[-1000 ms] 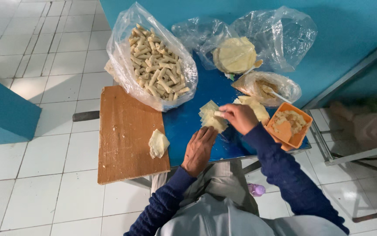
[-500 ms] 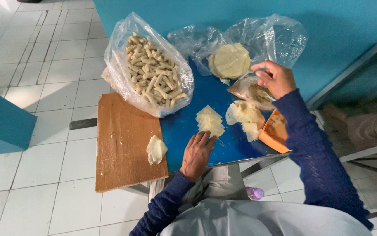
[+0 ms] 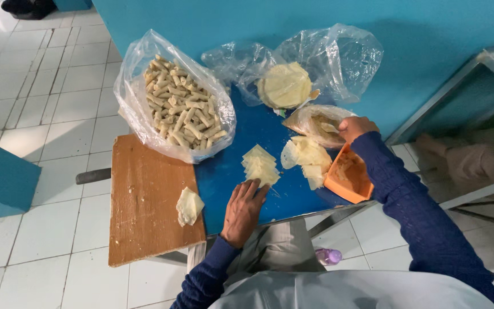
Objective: The person sits at a small blue table and assembles filled snacks. They place flat dough wrappers in a row, spoon filling from an orange container onto the wrappers, fold or press the wrappers over the filling, and near the end handle and stack large round dough discs.
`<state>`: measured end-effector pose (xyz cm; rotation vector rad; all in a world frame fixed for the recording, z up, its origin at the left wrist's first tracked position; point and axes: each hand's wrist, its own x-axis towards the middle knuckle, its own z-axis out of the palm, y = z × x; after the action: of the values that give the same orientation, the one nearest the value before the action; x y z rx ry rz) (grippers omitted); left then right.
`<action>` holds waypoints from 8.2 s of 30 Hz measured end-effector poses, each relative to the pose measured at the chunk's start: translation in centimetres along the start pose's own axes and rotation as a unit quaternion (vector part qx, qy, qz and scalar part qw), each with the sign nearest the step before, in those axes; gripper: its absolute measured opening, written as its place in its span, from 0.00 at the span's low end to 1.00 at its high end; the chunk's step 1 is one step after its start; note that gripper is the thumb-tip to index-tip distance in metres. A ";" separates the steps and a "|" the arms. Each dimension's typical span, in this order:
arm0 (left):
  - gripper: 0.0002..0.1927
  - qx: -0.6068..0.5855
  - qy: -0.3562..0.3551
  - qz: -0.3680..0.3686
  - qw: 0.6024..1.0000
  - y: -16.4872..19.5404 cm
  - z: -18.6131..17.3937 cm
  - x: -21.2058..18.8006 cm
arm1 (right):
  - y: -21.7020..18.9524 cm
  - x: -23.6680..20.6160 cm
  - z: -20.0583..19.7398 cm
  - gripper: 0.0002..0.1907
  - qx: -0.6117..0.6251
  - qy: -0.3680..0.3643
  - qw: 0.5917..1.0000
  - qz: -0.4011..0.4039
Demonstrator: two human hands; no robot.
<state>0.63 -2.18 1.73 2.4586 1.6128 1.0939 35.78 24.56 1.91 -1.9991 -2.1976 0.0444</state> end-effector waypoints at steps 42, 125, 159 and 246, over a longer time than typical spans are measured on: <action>0.13 -0.012 0.092 -0.188 0.978 -1.2 1.0 1.8 | -12.1 -7.2 1.9 0.07 0.327 -0.196 0.895 -0.233; 0.05 -0.182 0.045 -0.075 0.979 -3.2 2.3 2.8 | -19.6 -16.3 2.6 0.03 0.210 0.155 0.923 -0.282; 0.02 -0.210 0.015 -0.067 0.975 -4.1 2.3 3.8 | -19.1 -14.8 1.7 0.04 0.306 -0.048 0.923 -0.226; 0.07 -0.658 0.225 -0.247 0.675 -2.3 2.6 3.7 | -22.1 -19.7 -4.8 0.19 0.240 0.279 0.860 -0.354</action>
<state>1.05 2.85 0.95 0.7838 0.7577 1.8234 16.44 2.38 7.54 -0.7430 -2.0909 -0.0684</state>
